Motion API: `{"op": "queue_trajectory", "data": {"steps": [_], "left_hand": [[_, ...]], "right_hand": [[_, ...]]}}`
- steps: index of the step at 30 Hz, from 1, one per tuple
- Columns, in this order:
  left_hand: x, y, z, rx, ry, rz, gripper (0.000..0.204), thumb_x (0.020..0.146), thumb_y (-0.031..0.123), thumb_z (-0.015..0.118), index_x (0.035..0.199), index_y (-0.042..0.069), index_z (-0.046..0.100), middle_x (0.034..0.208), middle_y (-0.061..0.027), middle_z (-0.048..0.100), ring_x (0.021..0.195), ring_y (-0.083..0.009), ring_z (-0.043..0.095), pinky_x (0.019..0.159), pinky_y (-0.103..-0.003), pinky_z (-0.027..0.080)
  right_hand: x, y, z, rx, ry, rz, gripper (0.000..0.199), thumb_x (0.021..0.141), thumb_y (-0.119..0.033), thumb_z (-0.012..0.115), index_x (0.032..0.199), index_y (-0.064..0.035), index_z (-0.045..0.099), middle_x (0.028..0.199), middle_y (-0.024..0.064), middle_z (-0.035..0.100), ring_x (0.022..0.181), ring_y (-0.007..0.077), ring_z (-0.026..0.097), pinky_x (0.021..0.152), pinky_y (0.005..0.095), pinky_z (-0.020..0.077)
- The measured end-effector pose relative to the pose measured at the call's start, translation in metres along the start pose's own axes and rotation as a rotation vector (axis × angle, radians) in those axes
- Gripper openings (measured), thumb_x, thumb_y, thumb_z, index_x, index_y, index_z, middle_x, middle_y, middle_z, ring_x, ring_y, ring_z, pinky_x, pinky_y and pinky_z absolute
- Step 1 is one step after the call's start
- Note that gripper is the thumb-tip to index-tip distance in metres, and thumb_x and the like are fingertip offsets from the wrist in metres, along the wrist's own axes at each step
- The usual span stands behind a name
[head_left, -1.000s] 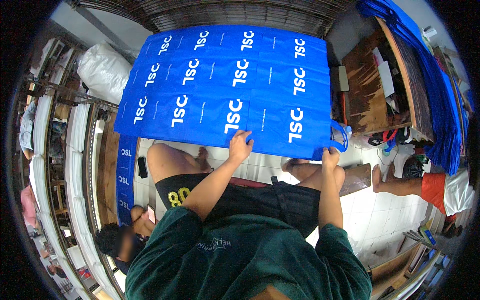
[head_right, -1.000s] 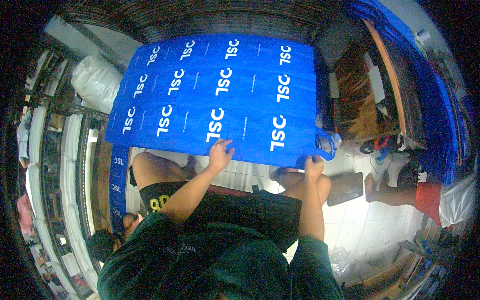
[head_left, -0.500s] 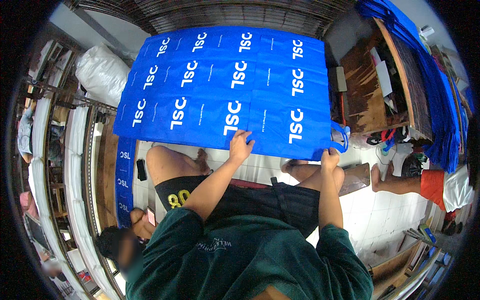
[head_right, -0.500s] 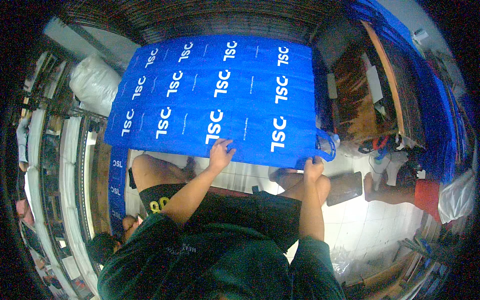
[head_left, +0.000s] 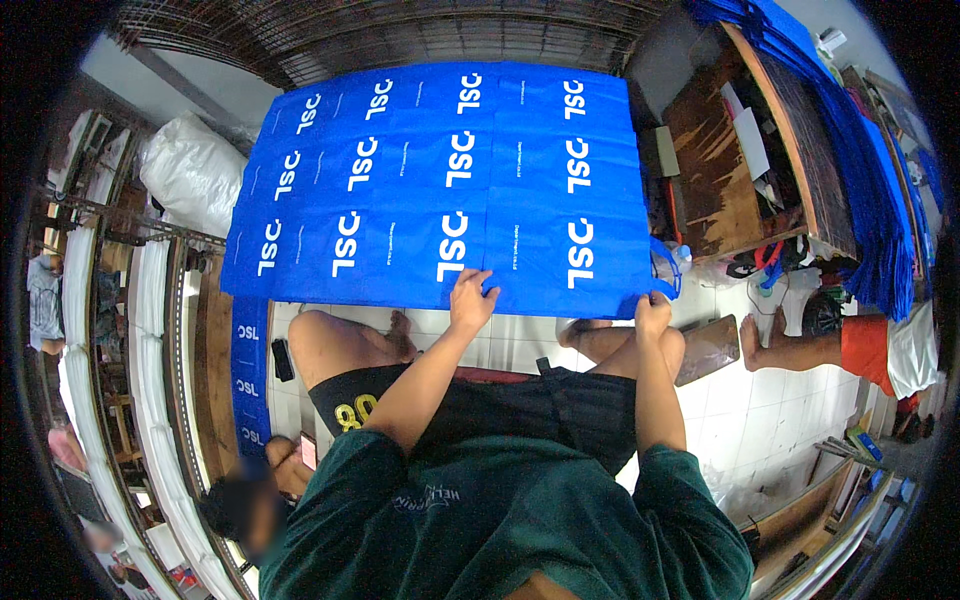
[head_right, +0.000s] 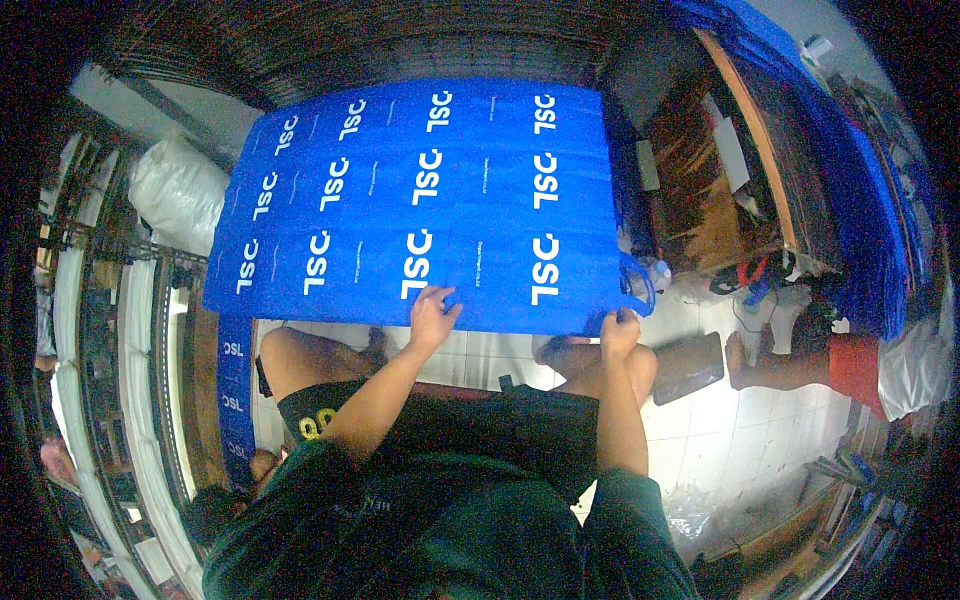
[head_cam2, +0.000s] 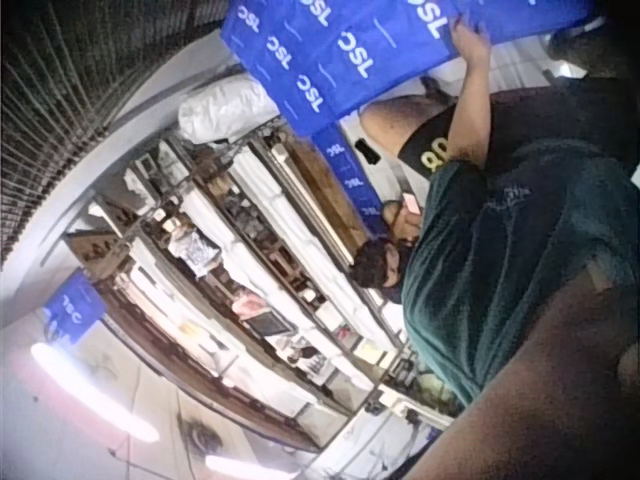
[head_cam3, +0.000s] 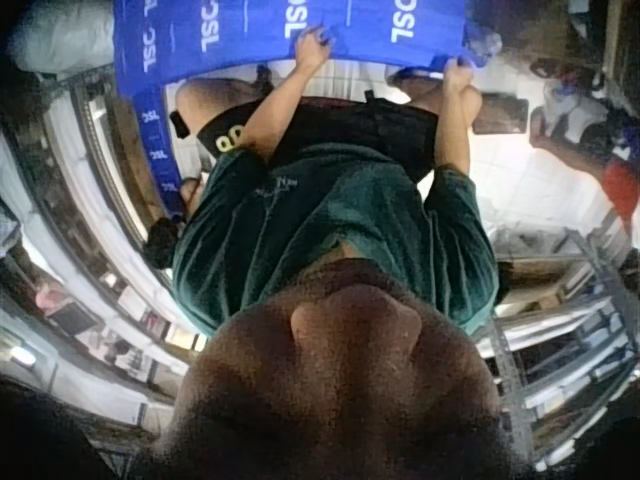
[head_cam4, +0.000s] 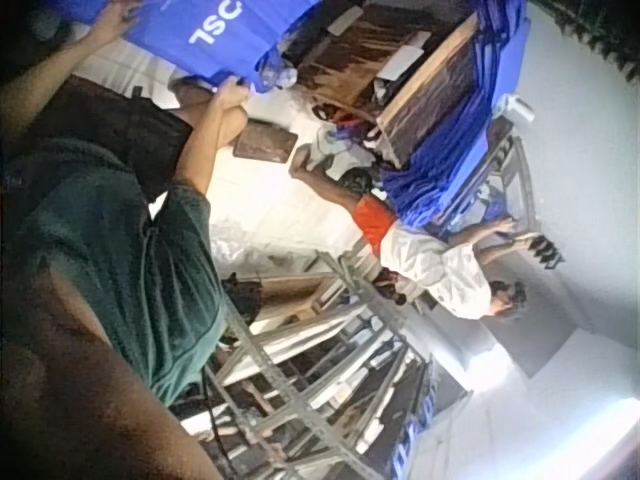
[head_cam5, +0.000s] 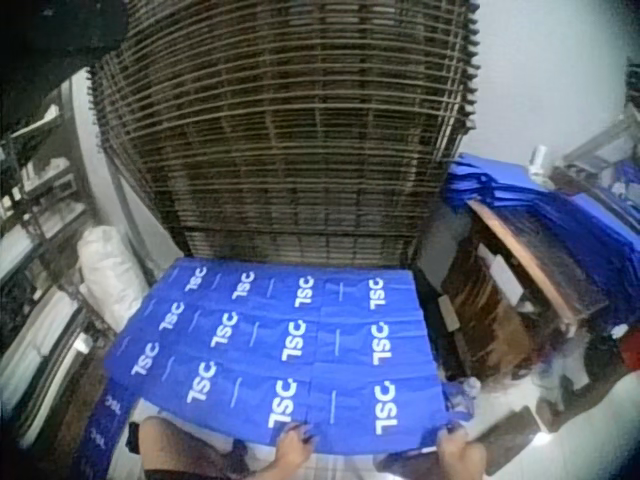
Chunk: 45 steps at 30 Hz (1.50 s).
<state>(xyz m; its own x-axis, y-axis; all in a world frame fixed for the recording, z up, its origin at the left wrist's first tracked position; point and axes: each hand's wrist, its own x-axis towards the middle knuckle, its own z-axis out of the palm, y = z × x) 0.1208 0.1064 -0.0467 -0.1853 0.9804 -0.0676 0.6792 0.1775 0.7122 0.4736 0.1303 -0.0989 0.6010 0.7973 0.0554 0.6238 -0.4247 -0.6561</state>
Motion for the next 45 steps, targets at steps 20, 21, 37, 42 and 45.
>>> {"op": "queue_trajectory", "data": {"steps": [20,21,37,42,45], "left_hand": [[0.27,0.319,-0.309,0.74,0.86,0.767,0.072,0.07,0.034,0.071,0.131,0.014,0.039,0.126,-0.0104,0.041,0.118,-0.0279,0.04,0.089,-0.044,0.044],[0.278,0.328,-0.313,0.812,0.855,0.709,0.075,0.071,0.035,0.071,0.133,0.015,0.035,0.127,-0.0104,0.041,0.119,-0.028,0.04,0.09,-0.044,0.043],[0.251,0.304,-0.303,0.712,1.07,0.955,0.029,0.084,0.039,0.055,0.1,0.015,0.061,0.093,-0.0071,0.055,0.091,-0.0257,0.051,0.077,-0.042,0.039],[0.161,0.23,-0.259,0.594,0.8,0.975,0.018,0.08,0.029,0.062,0.08,0.011,0.06,0.075,-0.0056,0.053,0.072,-0.0248,0.051,0.063,-0.038,0.036],[0.093,0.172,-0.211,0.495,0.625,0.924,0.016,0.076,0.025,0.067,0.078,0.011,0.059,0.073,-0.0043,0.053,0.07,-0.0244,0.05,0.06,-0.038,0.034]], "right_hand": [[-0.006,0.036,-0.081,0.23,0.118,0.237,0.037,0.078,-0.028,0.064,0.099,0.0021,0.06,0.093,0.0179,0.062,0.087,0.0299,0.058,0.081,0.0387,0.0435],[-0.007,0.034,-0.084,0.162,0.129,0.247,0.038,0.078,-0.03,0.064,0.099,0.0011,0.06,0.092,0.0184,0.063,0.085,0.0307,0.06,0.079,0.0389,0.0446],[-0.002,0.02,-0.094,0.112,0.144,0.314,0.036,0.078,-0.028,0.063,0.099,0.0004,0.06,0.089,0.0181,0.065,0.083,0.0313,0.062,0.076,0.0389,0.0459],[-0.008,0.017,-0.097,0.158,0.16,0.324,0.035,0.078,-0.026,0.063,0.1,0.0011,0.061,0.09,0.0196,0.065,0.084,0.0319,0.062,0.077,0.0391,0.0459],[-0.009,0.021,-0.101,0.133,0.158,0.332,0.035,0.078,-0.027,0.063,0.099,0.0013,0.062,0.093,0.0205,0.064,0.086,0.0325,0.062,0.078,0.0394,0.0458]]}}
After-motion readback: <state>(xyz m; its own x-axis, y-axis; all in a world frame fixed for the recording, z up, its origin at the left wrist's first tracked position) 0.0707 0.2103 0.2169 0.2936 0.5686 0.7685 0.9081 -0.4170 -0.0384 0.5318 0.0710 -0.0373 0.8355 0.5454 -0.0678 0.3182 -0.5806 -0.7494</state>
